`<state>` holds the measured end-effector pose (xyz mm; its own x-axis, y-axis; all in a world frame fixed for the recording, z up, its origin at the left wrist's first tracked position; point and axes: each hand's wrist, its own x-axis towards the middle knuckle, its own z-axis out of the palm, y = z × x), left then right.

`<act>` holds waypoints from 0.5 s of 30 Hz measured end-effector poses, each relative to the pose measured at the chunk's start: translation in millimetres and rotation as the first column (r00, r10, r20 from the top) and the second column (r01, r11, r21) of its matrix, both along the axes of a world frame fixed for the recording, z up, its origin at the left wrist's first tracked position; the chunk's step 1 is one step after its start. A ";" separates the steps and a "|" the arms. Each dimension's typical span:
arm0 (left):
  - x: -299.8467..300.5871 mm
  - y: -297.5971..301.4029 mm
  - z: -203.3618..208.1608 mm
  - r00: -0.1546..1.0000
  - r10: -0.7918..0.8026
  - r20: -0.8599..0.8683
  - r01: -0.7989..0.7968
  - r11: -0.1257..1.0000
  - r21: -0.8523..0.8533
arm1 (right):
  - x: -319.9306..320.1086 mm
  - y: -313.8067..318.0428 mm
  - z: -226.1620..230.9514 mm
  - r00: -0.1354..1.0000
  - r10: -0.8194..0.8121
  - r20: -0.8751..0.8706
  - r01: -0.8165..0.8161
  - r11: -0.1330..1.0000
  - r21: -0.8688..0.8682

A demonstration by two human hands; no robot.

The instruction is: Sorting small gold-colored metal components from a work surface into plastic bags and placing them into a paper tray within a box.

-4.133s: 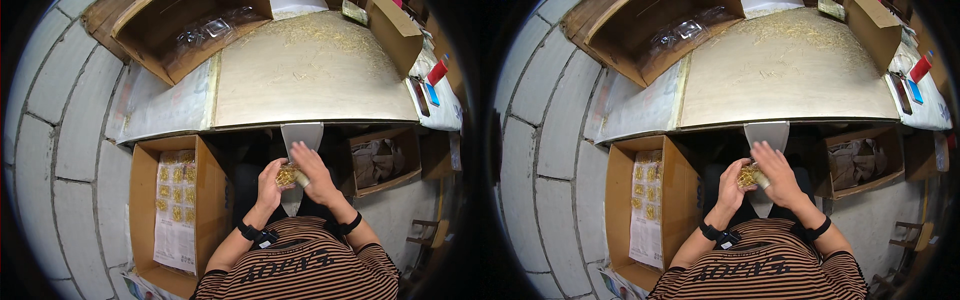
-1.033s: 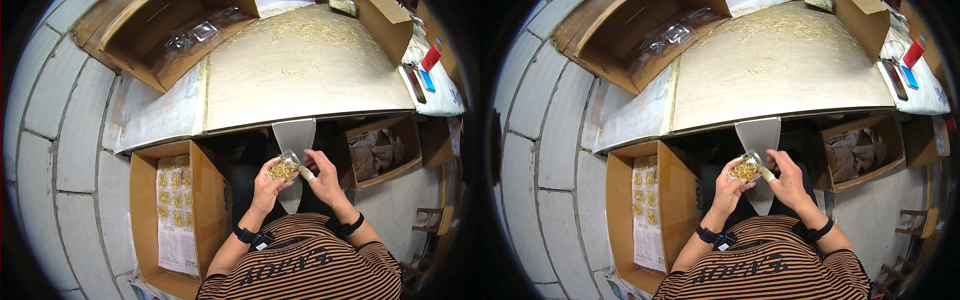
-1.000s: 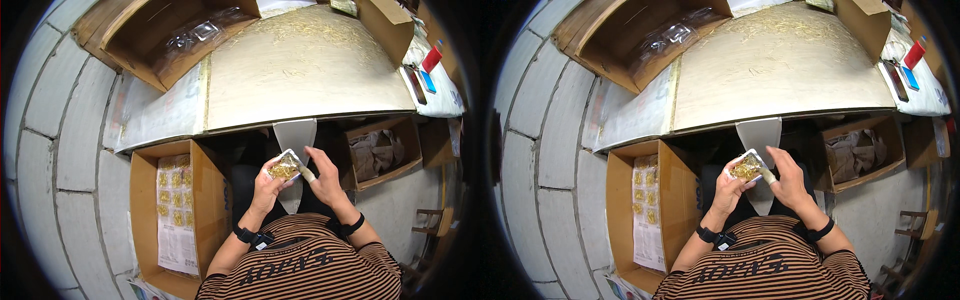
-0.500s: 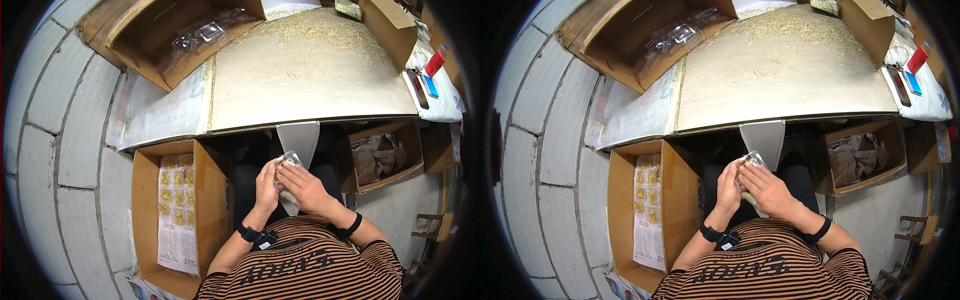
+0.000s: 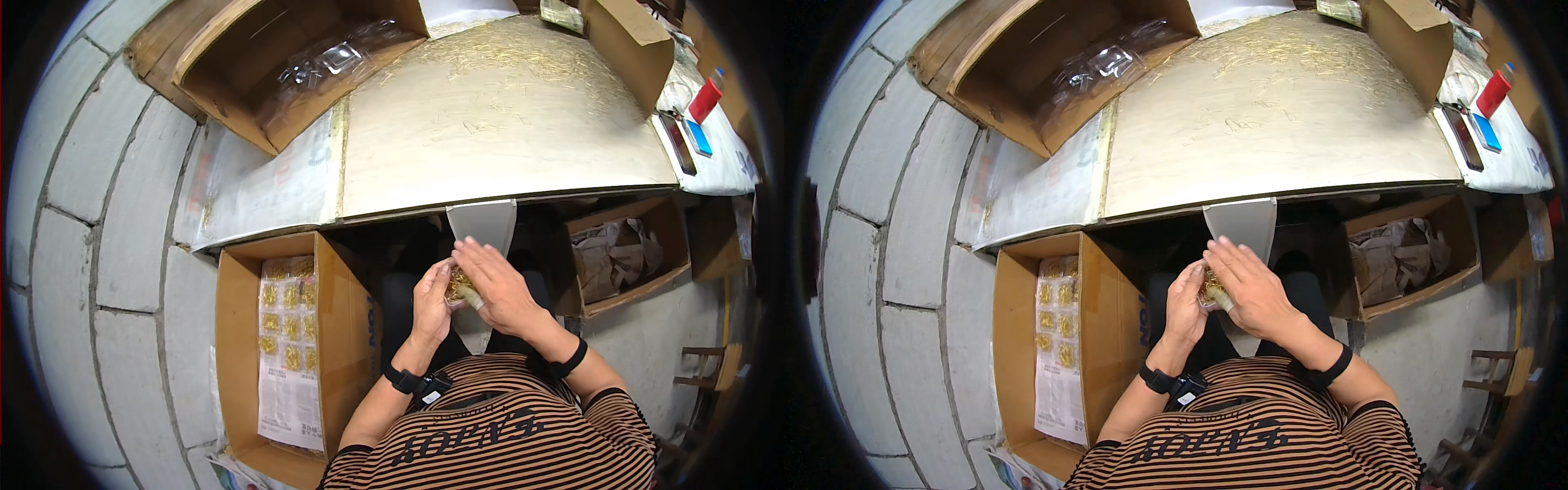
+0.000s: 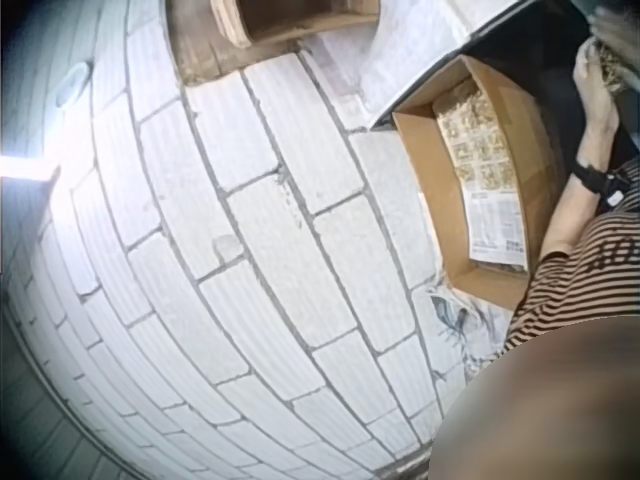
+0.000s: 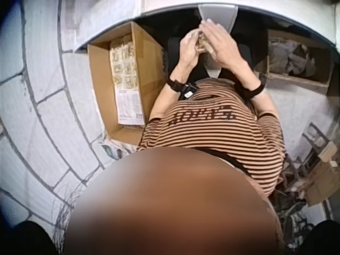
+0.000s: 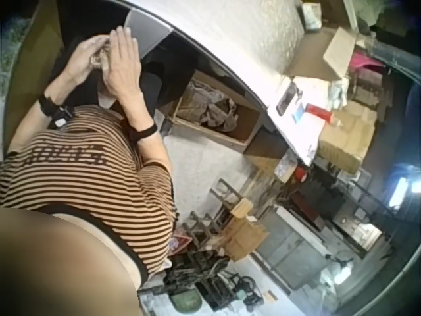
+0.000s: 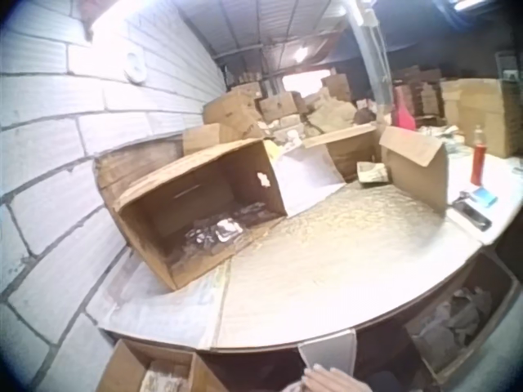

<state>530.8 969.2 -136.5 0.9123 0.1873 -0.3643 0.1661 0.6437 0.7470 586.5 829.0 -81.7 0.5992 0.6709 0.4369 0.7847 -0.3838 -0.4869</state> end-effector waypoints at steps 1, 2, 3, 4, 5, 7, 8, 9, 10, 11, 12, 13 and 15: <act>1.0 -2.5 0.5 1.000 -0.010 0.003 0.010 1.000 0.000 | 0.9 1.4 -7.4 0.998 0.054 -0.017 -0.054 0.998 -0.021; 2.0 -6.5 0.8 0.998 0.045 0.051 -0.045 0.999 0.000 | 1.0 1.9 -12.9 0.994 0.107 -0.036 -0.108 0.993 -0.042; 2.0 -8.5 0.3 0.990 0.107 0.096 -0.107 0.994 -0.002 | -1.7 0.6 -16.4 0.991 0.135 -0.018 -0.135 0.990 -0.026; 1.5 -6.3 -1.3 0.990 0.105 0.096 -0.105 0.994 -0.002 | -3.4 -0.2 -18.2 0.991 0.133 -0.017 -0.133 0.991 -0.026; 0.9 -1.9 -3.7 0.991 0.079 0.112 -0.079 0.997 -0.008 | -4.7 -0.7 -19.7 0.986 0.160 -0.036 -0.161 0.987 -0.020; -1.6 -0.1 -0.9 0.990 0.060 0.127 -0.060 0.998 -0.005 | -7.0 -2.2 -16.3 0.976 0.200 -0.083 -0.199 0.980 0.022; -1.8 -1.5 1.3 0.990 0.065 0.125 -0.065 0.998 -0.004 | -6.7 -3.4 -14.9 0.975 0.206 -0.085 -0.204 0.979 0.024; -0.2 -3.3 5.7 0.994 0.055 0.098 -0.057 0.998 0.010 | -4.8 -4.6 -14.8 0.977 0.183 -0.112 -0.166 0.976 0.144; 0.4 -4.0 7.8 0.996 0.046 0.071 -0.048 0.999 0.023 | -2.3 -6.4 -14.2 0.976 0.163 -0.142 -0.122 0.958 0.261; 0.2 -3.3 7.1 0.996 0.046 0.071 -0.048 0.999 0.024 | 2.1 -9.7 -12.0 0.988 0.093 -0.126 -0.053 0.956 0.287; -0.5 -2.3 6.4 0.998 0.035 0.052 -0.036 0.999 0.024 | 7.2 -14.3 -14.2 0.986 0.034 -0.163 0.016 0.955 0.296; -1.0 -1.5 6.2 0.999 0.023 0.033 -0.024 0.999 0.024 | 9.0 -18.9 -12.8 0.975 -0.017 -0.222 0.085 0.950 0.301; -1.4 -1.9 5.7 0.999 0.024 0.024 -0.024 0.999 0.028 | 12.3 -26.4 -10.9 0.945 -0.076 -0.317 0.171 0.944 0.283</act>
<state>529.5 967.3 -130.8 0.9157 0.2194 -0.3366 0.1328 0.6255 0.7688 598.7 802.5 -92.6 0.8025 0.4472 0.3950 0.5408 -0.2656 -0.7981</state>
